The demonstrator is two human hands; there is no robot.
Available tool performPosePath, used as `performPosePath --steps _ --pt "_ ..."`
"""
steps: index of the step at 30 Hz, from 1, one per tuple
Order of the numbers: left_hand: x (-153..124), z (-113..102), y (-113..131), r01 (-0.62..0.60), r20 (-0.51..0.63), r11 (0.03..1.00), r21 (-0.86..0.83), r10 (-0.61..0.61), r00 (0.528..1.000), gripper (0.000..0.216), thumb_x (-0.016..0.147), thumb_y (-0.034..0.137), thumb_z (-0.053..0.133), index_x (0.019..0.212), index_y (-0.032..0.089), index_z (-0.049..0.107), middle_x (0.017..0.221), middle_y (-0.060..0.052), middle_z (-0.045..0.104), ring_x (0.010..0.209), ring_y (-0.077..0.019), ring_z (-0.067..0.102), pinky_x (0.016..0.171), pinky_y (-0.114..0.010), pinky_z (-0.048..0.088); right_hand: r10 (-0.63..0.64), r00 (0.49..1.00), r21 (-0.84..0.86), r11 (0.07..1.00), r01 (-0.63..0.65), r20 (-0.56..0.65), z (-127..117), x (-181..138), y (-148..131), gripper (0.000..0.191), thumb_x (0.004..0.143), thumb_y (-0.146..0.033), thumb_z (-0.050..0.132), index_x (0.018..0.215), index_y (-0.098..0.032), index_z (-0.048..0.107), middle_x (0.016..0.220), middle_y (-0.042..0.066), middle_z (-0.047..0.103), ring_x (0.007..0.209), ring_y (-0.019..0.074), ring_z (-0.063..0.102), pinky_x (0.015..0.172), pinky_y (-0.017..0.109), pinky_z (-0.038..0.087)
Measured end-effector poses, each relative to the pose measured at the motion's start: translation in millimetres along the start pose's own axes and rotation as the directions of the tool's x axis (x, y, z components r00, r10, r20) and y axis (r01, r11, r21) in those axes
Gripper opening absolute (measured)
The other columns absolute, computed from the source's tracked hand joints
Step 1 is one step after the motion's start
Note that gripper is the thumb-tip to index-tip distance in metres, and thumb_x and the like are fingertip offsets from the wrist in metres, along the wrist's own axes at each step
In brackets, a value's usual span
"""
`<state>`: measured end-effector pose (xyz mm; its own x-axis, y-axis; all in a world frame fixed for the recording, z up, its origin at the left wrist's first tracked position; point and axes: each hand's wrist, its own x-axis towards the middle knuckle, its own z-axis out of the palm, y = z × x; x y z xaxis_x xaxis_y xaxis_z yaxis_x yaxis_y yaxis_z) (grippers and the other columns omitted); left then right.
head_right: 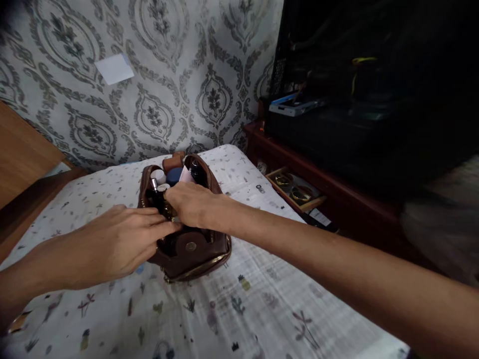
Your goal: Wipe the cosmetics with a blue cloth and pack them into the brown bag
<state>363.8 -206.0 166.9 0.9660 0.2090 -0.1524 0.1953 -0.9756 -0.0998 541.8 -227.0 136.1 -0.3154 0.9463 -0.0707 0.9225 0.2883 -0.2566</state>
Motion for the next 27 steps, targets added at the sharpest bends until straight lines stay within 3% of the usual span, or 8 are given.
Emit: performPosePath --steps 2,5,8,11,13,16,22,27 --pt "-3.0 2.4 -0.9 -0.017 -0.073 1.000 -0.024 0.015 0.997 0.029 0.090 0.011 0.046 0.104 0.021 0.069 0.099 -0.006 0.075 0.090 -0.0233 0.072 0.071 -0.032 0.056 0.008 1.000 -0.058 0.998 -0.008 -0.001 -6.6 -6.3 -4.1 0.012 0.090 -0.015 0.062 0.100 -0.012 0.068 0.091 0.012 0.073 0.080 0.0219 0.069 0.058 0.027 0.035" --pt "-9.6 9.0 -5.4 -0.087 -0.240 0.992 -0.095 0.062 0.969 0.035 0.094 0.010 0.042 0.114 0.020 0.070 0.117 -0.007 0.075 0.104 -0.0234 0.072 0.084 -0.034 0.059 0.025 0.992 -0.115 0.993 -0.040 -0.122 -14.7 -15.8 -4.6 0.007 0.089 -0.016 0.063 0.093 -0.015 0.069 0.085 0.010 0.073 0.075 0.0212 0.067 0.057 0.028 0.031" --pt "-17.9 17.6 -14.5 -0.161 -0.467 0.959 -0.235 0.034 0.884 0.037 0.096 0.007 0.042 0.119 0.019 0.068 0.129 -0.007 0.072 0.118 -0.0194 0.069 0.098 -0.029 0.056 0.076 0.959 -0.123 0.986 -0.113 -0.273 -21.9 -23.3 2.7 0.010 0.090 -0.012 0.061 0.092 -0.016 0.069 0.082 0.008 0.072 0.072 0.0204 0.066 0.057 0.029 0.030" --pt "-24.3 24.2 -24.6 -0.126 -0.609 0.917 -0.379 -0.145 0.780 0.034 0.096 0.007 0.043 0.112 0.019 0.070 0.125 -0.006 0.073 0.116 -0.0175 0.070 0.098 -0.026 0.055 0.144 0.936 -0.112 0.976 -0.189 -0.321 -28.4 -28.9 7.2 0.018 0.094 -0.009 0.054 0.093 -0.016 0.071 0.081 0.007 0.071 0.075 0.0193 0.066 0.064 0.029 0.037" --pt "-25.7 26.3 -28.9 -0.084 -0.648 0.906 -0.414 -0.229 0.727 0.032 0.095 0.007 0.043 0.106 0.019 0.071 0.120 -0.006 0.074 0.112 -0.0173 0.070 0.097 -0.027 0.054 0.134 0.948 -0.139 0.974 -0.180 -0.289 -28.8 -31.4 5.6 0.018 0.096 -0.013 0.055 0.090 -0.015 0.071 0.084 0.009 0.072 0.080 0.0201 0.066 0.070 0.029 0.040" --pt "-24.0 27.3 -29.7 -0.054 -0.684 0.922 -0.383 -0.244 0.688 0.031 0.094 0.006 0.043 0.101 0.018 0.071 0.116 -0.007 0.074 0.107 -0.0169 0.071 0.093 -0.028 0.054 0.019 0.982 -0.215 0.975 -0.061 -0.190 -18.9 -32.7 1.1 0.017 0.097 -0.019 0.058 0.088 -0.015 0.072 0.094 0.011 0.072 0.092 0.0239 0.065 0.078 0.031 0.043" --pt "-19.4 36.0 -25.3 -0.051 -0.704 0.938 -0.342 -0.220 0.676 0.032 0.092 0.005 0.043 0.100 0.016 0.072 0.114 -0.009 0.073 0.104 -0.0186 0.071 0.085 -0.029 0.054 -0.088 0.990 -0.288 0.956 0.054 -0.108 12.4 -27.6 0.8 0.015 0.093 -0.011 0.056 0.087 -0.014 0.070 0.095 0.012 0.070 0.107 0.0282 0.061 0.096 0.040 0.039" --pt "-20.2 45.2 -24.3 -0.072 -0.706 0.933 -0.352 -0.214 0.675 0.032 0.093 0.003 0.042 0.100 0.015 0.071 0.115 -0.010 0.073 0.101 -0.0162 0.070 0.082 -0.026 0.054 -0.100 0.991 -0.188 0.979 0.082 -0.088 9.2 -26.3 -7.0 0.016 0.092 -0.009 0.055 0.095 -0.014 0.070 0.096 0.011 0.071 0.102 0.0266 0.064 0.086 0.035 0.040"
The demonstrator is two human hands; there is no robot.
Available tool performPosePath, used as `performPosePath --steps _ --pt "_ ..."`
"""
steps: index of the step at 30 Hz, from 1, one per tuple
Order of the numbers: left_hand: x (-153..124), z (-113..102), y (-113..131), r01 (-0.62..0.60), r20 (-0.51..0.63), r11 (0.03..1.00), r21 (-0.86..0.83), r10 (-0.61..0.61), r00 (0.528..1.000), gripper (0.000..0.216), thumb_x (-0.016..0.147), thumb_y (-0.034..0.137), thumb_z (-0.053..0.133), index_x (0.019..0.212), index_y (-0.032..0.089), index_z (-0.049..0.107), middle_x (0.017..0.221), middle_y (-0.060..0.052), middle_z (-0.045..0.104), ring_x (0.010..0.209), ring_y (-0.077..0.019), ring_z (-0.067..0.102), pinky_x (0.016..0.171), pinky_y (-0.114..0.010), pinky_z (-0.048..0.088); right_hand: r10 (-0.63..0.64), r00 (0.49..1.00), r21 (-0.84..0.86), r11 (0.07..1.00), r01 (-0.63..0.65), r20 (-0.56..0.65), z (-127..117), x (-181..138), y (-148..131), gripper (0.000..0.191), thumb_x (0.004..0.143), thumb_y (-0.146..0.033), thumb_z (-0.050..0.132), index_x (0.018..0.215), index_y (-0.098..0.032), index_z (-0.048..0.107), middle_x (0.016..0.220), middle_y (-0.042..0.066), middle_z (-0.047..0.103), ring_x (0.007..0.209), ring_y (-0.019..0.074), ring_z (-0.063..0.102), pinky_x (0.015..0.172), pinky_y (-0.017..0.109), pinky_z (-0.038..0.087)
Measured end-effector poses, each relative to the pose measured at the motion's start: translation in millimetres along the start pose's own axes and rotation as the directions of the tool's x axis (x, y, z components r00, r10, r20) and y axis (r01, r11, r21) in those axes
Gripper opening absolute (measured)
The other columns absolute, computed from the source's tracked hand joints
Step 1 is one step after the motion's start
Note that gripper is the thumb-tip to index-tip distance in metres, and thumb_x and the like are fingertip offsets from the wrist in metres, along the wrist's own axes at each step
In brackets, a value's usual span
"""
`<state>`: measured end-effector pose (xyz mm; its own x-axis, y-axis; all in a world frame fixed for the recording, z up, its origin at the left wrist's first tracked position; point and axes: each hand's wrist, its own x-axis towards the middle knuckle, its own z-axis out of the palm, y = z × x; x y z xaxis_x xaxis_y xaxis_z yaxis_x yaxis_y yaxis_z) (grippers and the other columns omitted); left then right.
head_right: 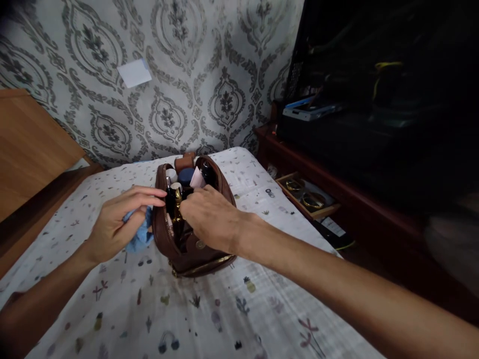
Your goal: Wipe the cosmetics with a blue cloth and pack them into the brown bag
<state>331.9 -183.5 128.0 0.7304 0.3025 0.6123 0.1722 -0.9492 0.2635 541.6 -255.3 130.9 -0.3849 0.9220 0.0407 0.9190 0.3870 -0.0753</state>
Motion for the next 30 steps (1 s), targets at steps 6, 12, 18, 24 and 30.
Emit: performPosePath --steps 6,12,18,24,30 --pt "0.7 1.6 -6.4 0.137 -0.096 0.989 -0.060 -0.142 0.985 0.032 0.092 0.009 0.043 0.105 0.019 0.070 0.117 -0.006 0.074 0.110 -0.0185 0.070 0.096 -0.030 0.054 0.027 1.000 0.252 0.967 -0.030 0.013 -8.0 -0.3 -8.4 0.021 0.094 -0.006 0.051 0.090 -0.015 0.070 0.088 0.007 0.072 0.083 0.0180 0.066 0.067 0.026 0.037" --pt "2.7 20.0 -65.3 0.483 -0.180 0.823 -0.299 -0.546 0.818 0.049 0.078 0.021 0.050 0.124 0.012 0.065 0.125 -0.014 0.072 0.118 -0.0288 0.068 0.111 -0.049 0.048 0.211 0.948 0.065 0.977 -0.201 -0.238 -10.6 -0.8 5.8 0.021 0.090 -0.006 0.054 0.105 -0.010 0.068 0.099 0.014 0.072 0.096 0.0268 0.065 0.081 0.032 0.043" --pt "0.0 44.9 -96.6 0.571 0.001 0.639 -0.515 -0.666 0.746 0.068 0.070 0.023 0.053 0.137 0.014 0.060 0.144 -0.012 0.062 0.137 -0.0303 0.055 0.125 -0.050 0.031 0.510 0.815 0.276 0.854 -0.441 -0.276 -10.5 17.4 49.6 0.033 0.103 -0.027 0.043 0.115 -0.007 0.066 0.116 0.020 0.071 0.108 0.0298 0.064 0.090 0.036 0.047" --pt "-1.2 49.2 -97.8 0.514 0.039 0.677 -0.527 -0.585 0.810 0.070 0.072 0.021 0.052 0.142 0.013 0.057 0.146 -0.010 0.061 0.141 -0.0282 0.052 0.126 -0.046 0.030 0.405 0.881 0.494 0.834 -0.247 -0.243 2.5 26.3 67.5 0.052 0.087 -0.013 0.049 0.140 -0.011 0.051 0.099 0.007 0.073 0.083 0.0186 0.064 0.076 0.027 0.047" --pt "-3.1 48.7 -99.4 0.494 0.047 0.714 -0.496 -0.546 0.836 0.071 0.075 0.021 0.052 0.145 0.013 0.053 0.150 -0.010 0.058 0.141 -0.0278 0.051 0.126 -0.045 0.029 0.367 0.910 0.326 0.898 -0.295 -0.190 -4.5 31.6 76.5 0.051 0.084 -0.007 0.048 0.133 -0.016 0.055 0.095 0.004 0.072 0.086 0.0183 0.065 0.075 0.025 0.046"
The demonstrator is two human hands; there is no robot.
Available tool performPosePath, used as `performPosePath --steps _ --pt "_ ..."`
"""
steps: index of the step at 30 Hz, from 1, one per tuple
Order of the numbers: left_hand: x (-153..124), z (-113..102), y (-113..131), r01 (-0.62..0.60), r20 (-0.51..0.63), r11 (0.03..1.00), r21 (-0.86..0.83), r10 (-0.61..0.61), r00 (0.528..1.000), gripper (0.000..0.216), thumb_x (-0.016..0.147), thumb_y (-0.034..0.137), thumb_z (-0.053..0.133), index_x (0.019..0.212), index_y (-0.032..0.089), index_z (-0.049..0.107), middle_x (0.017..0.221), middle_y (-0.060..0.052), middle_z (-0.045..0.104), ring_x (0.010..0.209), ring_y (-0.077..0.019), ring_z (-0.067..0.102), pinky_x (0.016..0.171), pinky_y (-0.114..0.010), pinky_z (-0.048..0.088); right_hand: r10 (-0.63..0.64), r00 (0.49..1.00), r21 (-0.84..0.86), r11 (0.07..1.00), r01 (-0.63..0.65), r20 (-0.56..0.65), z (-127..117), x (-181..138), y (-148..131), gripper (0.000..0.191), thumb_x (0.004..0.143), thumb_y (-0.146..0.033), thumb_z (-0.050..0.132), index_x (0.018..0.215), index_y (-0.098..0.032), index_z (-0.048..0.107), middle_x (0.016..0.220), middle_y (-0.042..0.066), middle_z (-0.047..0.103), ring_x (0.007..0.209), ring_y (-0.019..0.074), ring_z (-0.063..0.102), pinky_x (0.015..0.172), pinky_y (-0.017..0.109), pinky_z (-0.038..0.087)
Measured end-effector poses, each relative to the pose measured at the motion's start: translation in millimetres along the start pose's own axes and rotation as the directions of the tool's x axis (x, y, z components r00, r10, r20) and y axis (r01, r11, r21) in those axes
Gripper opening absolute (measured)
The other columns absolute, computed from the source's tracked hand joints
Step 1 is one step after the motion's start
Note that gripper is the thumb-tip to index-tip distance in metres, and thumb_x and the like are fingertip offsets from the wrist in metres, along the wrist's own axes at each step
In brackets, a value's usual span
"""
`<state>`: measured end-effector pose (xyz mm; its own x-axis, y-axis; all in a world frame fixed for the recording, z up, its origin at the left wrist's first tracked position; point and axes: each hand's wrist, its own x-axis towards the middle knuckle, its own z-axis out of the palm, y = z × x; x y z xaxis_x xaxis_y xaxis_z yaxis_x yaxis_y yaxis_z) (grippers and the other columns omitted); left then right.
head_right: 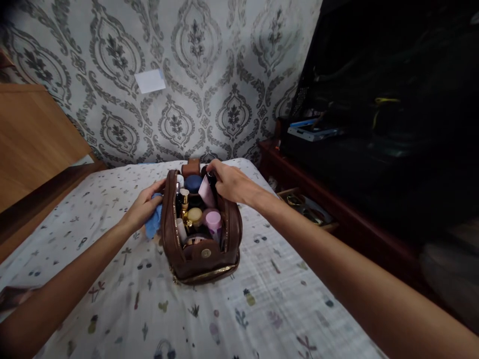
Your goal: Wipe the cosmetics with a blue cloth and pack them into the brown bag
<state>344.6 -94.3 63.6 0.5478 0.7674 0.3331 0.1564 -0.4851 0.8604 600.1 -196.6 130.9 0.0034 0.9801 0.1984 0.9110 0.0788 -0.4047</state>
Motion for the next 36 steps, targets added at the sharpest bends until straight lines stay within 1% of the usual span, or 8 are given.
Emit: performPosePath --steps 3,5,11,18,22,28,33,36 --pt "-0.4 -1.3 0.5 -0.007 0.003 1.000 0.008 0.007 1.000 0.068 0.076 0.021 0.053 0.144 0.014 0.055 0.149 -0.009 0.059 0.139 -0.0281 0.053 0.124 -0.046 0.033 0.006 0.994 -0.180 0.984 0.014 0.105 -7.4 11.0 -5.7 0.052 0.084 -0.004 0.048 0.132 -0.020 0.060 0.118 0.007 0.071 0.109 0.0198 0.065 0.088 0.025 0.047" --pt "-0.2 -2.3 0.8 -0.008 0.010 1.000 0.009 0.008 1.000 0.067 0.077 0.022 0.052 0.143 0.014 0.056 0.148 -0.010 0.059 0.138 -0.0284 0.054 0.123 -0.046 0.034 0.042 0.983 -0.316 0.949 0.017 0.178 -11.5 17.2 -13.2 0.048 0.087 -0.006 0.049 0.130 -0.020 0.063 0.126 0.011 0.068 0.113 0.0227 0.065 0.090 0.027 0.048" --pt "2.5 -4.9 -4.6 -0.018 0.033 0.999 -0.027 0.018 0.999 0.069 0.074 0.020 0.052 0.143 0.014 0.056 0.148 -0.010 0.059 0.138 -0.0284 0.054 0.124 -0.047 0.033 0.135 0.970 -0.507 0.862 -0.013 0.204 -13.3 27.4 -33.4 0.036 0.091 -0.014 0.050 0.122 -0.015 0.069 0.130 0.020 0.065 0.117 0.0339 0.065 0.089 0.040 0.053" --pt "4.8 -5.8 -16.6 -0.056 0.049 0.995 -0.084 0.060 0.997 0.070 0.071 0.017 0.053 0.141 0.016 0.058 0.145 -0.010 0.062 0.135 -0.0293 0.056 0.123 -0.048 0.036 0.134 0.979 -0.537 0.843 -0.030 0.156 0.3 44.3 -22.2 0.033 0.091 -0.017 0.054 0.120 -0.015 0.068 0.125 0.016 0.067 0.113 0.0273 0.066 0.087 0.032 0.052" --pt "4.6 -6.7 -18.8 -0.058 0.027 0.998 -0.036 0.059 0.998 0.070 0.073 0.018 0.053 0.142 0.015 0.058 0.149 -0.011 0.058 0.140 -0.0308 0.052 0.125 -0.050 0.031 0.120 0.981 -0.525 0.851 -0.024 0.151 3.3 47.8 -15.1 0.030 0.094 -0.022 0.054 0.119 -0.017 0.069 0.123 0.013 0.068 0.117 0.0259 0.064 0.088 0.030 0.051" --pt "4.5 -7.6 -17.4 -0.041 0.051 0.998 -0.037 0.042 0.998 0.071 0.073 0.018 0.053 0.143 0.015 0.058 0.153 -0.010 0.054 0.144 -0.0307 0.048 0.126 -0.050 0.030 0.068 0.971 -0.539 0.840 0.068 0.230 -6.6 36.8 -20.0 0.053 0.086 -0.012 0.058 0.137 -0.029 0.062 0.128 0.011 0.063 0.112 0.0278 0.066 0.082 0.032 0.051" --pt "3.4 -7.1 -17.1 -0.049 0.042 0.997 -0.056 0.051 0.998 0.072 0.073 0.017 0.053 0.144 0.017 0.057 0.152 -0.009 0.056 0.143 -0.0303 0.049 0.125 -0.049 0.033 0.039 0.980 -0.610 0.788 0.089 0.195 -7.5 33.9 -23.9 0.039 0.094 -0.015 0.049 0.129 -0.020 0.066 0.128 0.017 0.065 0.116 0.0321 0.064 0.086 0.037 0.050" --pt "2.6 -7.7 -15.1 -0.062 0.061 0.998 -0.025 0.064 0.996 0.070 0.073 0.017 0.052 0.143 0.016 0.058 0.149 -0.009 0.059 0.138 -0.0302 0.053 0.123 -0.048 0.037 0.035 0.982 -0.611 0.787 0.087 0.185 -6.0 33.8 -23.1 0.037 0.096 -0.016 0.048 0.128 -0.018 0.065 0.126 0.018 0.065 0.112 0.0304 0.065 0.087 0.036 0.050"
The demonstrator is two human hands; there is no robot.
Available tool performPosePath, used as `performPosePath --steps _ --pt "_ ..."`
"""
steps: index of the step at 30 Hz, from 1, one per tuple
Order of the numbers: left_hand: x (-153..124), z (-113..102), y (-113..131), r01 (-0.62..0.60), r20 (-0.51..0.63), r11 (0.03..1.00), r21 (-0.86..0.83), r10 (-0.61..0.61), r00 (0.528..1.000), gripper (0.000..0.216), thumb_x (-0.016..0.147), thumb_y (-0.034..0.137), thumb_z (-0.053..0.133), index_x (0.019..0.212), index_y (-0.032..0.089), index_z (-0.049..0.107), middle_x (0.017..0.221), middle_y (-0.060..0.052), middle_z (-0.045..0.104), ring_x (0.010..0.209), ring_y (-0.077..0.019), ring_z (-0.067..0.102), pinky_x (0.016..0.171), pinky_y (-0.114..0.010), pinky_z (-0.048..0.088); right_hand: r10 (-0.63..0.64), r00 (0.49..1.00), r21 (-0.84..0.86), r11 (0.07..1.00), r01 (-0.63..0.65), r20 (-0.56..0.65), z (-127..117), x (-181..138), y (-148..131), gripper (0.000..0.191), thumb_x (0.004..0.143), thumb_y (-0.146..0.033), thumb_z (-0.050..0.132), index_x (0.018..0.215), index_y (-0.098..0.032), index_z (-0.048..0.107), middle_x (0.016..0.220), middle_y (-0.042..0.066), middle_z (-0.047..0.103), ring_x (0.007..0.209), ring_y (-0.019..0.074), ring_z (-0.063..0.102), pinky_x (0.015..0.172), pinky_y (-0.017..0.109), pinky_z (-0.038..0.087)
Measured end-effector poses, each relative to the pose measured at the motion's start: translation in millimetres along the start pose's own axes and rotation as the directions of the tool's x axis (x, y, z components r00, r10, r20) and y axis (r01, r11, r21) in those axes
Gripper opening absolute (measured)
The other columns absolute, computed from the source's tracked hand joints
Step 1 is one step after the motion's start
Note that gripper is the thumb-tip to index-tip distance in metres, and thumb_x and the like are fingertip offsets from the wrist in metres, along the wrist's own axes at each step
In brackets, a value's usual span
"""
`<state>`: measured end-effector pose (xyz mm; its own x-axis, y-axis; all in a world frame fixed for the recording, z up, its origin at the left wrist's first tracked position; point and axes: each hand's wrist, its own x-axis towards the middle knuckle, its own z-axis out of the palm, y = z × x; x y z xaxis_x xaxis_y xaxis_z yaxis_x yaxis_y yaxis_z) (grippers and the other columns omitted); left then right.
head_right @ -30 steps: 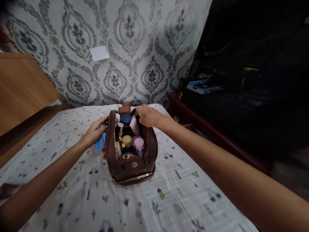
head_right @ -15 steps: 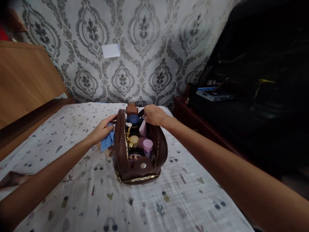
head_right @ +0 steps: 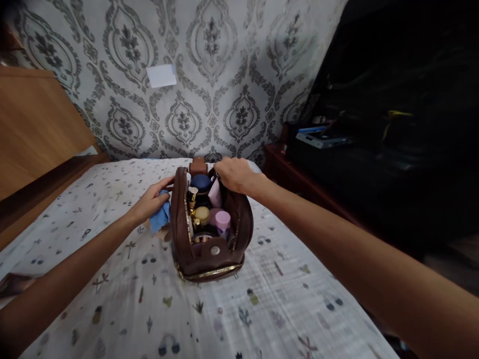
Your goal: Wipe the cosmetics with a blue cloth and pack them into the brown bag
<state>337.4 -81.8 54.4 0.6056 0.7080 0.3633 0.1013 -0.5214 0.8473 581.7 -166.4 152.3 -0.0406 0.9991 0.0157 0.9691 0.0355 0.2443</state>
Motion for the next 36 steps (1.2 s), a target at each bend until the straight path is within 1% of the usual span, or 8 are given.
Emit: performPosePath --steps 6,11,16,21,24,28,32,36 --pt "-0.3 -3.7 2.4 0.009 0.019 1.000 0.018 -0.009 1.000 0.072 0.071 0.017 0.051 0.143 0.017 0.057 0.144 -0.009 0.063 0.131 -0.0288 0.060 0.123 -0.051 0.035 -0.124 0.987 -0.037 0.992 0.121 -0.100 1.2 2.3 2.4 0.028 0.098 -0.021 0.050 0.115 -0.009 0.069 0.138 0.022 0.052 0.129 0.0348 0.051 0.102 0.044 0.044" --pt "-0.6 -5.2 3.3 0.036 0.014 0.999 0.024 -0.036 0.999 0.069 0.074 0.017 0.052 0.143 0.017 0.058 0.143 -0.010 0.063 0.135 -0.0289 0.057 0.123 -0.052 0.035 -0.133 0.986 0.012 0.991 0.135 -0.100 -2.1 6.4 3.6 0.030 0.100 -0.032 0.057 0.112 -0.008 0.070 0.132 0.021 0.057 0.126 0.0347 0.051 0.103 0.046 0.044" --pt "-2.5 -5.8 7.6 0.062 0.006 0.997 0.045 -0.062 0.998 0.070 0.075 0.018 0.054 0.144 0.016 0.057 0.144 -0.010 0.063 0.145 -0.0308 0.046 0.123 -0.052 0.034 -0.063 0.995 0.090 0.994 0.070 -0.073 -5.9 12.5 -3.2 0.034 0.096 -0.035 0.065 0.116 -0.007 0.070 0.129 0.022 0.061 0.125 0.0348 0.054 0.100 0.043 0.046" --pt "-3.9 -8.4 8.1 0.074 0.017 0.997 0.026 -0.074 0.997 0.070 0.075 0.017 0.054 0.145 0.016 0.057 0.143 -0.009 0.064 0.140 -0.0314 0.051 0.121 -0.052 0.038 0.002 0.998 0.116 0.993 0.004 -0.059 -8.2 13.5 -9.8 0.038 0.095 -0.040 0.066 0.114 -0.007 0.071 0.127 0.021 0.062 0.119 0.0324 0.059 0.092 0.035 0.049" --pt "-3.5 -8.9 7.4 0.097 0.030 0.995 0.017 -0.097 0.995 0.071 0.076 0.018 0.054 0.147 0.015 0.055 0.139 -0.010 0.067 0.131 -0.0315 0.060 0.117 -0.053 0.043 -0.019 0.999 0.120 0.993 0.022 -0.027 -9.8 10.7 -6.7 0.031 0.092 -0.035 0.070 0.110 -0.010 0.072 0.129 0.017 0.062 0.119 0.0305 0.058 0.088 0.032 0.050" --pt "-2.6 -8.9 5.5 0.061 0.035 0.998 0.011 -0.061 0.997 0.070 0.075 0.017 0.054 0.144 0.016 0.058 0.141 -0.009 0.065 0.137 -0.0322 0.054 0.122 -0.053 0.037 -0.071 0.997 0.118 0.990 0.072 -0.009 -7.1 9.0 2.0 0.019 0.092 -0.018 0.063 0.108 -0.013 0.072 0.131 0.015 0.060 0.120 0.0286 0.058 0.086 0.030 0.050" --pt "-2.5 -10.3 4.0 0.016 0.024 0.999 0.033 -0.017 1.000 0.072 0.073 0.015 0.055 0.144 0.017 0.059 0.143 -0.007 0.064 0.143 -0.0315 0.049 0.124 -0.052 0.034 -0.099 0.994 0.119 0.987 0.105 -0.054 -1.8 13.8 5.8 0.021 0.097 -0.022 0.058 0.111 -0.013 0.071 0.134 0.016 0.059 0.120 0.0295 0.059 0.092 0.034 0.050" --pt "-2.3 -11.3 6.5 -0.007 0.052 0.998 0.065 0.004 0.999 0.073 0.073 0.015 0.053 0.145 0.017 0.057 0.146 -0.006 0.062 0.140 -0.0310 0.052 0.126 -0.051 0.031 -0.109 0.991 0.129 0.985 0.118 -0.079 1.3 19.6 4.8 0.021 0.097 -0.024 0.060 0.107 -0.010 0.073 0.127 0.017 0.063 0.116 0.0300 0.063 0.092 0.034 0.050"
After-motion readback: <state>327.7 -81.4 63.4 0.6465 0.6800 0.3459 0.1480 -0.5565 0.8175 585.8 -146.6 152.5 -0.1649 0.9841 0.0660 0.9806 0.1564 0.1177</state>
